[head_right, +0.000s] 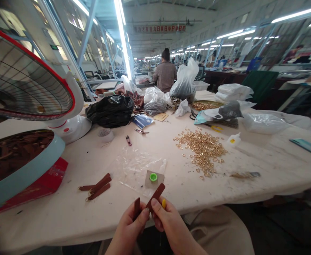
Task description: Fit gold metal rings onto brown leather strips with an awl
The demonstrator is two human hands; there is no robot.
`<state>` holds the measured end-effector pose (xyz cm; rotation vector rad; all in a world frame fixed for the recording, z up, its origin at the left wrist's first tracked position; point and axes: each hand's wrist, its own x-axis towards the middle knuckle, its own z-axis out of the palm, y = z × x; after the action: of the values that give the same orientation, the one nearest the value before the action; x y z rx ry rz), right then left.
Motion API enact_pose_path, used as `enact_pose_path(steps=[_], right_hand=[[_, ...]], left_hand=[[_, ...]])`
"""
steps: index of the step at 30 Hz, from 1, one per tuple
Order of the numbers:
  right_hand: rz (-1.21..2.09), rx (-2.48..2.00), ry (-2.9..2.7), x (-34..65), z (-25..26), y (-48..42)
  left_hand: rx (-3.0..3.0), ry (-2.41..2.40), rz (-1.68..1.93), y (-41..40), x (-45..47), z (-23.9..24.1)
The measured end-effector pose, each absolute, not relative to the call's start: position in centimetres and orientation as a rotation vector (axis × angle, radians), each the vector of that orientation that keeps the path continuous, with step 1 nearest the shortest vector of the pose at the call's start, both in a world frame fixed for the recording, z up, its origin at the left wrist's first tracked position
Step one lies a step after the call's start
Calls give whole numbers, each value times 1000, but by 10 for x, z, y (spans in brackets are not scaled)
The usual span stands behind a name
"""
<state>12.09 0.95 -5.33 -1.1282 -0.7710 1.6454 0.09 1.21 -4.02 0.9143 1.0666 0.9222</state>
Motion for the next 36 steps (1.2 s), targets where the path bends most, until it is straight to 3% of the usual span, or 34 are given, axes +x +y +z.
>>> enact_pose_path(steps=[6, 14, 24, 36], right_hand=[[1105, -1339, -995, 159, -52, 38], [831, -1342, -1014, 163, -62, 86], [815, -1360, -1153, 151, -83, 103], [756, -1307, -1110, 155, -75, 97]], left_hand=[[669, 1070, 930, 20, -2, -49], [510, 1114, 1015, 44, -9, -57], [488, 1198, 1085, 54, -19, -65], [590, 1214, 1080, 49, -20, -68]])
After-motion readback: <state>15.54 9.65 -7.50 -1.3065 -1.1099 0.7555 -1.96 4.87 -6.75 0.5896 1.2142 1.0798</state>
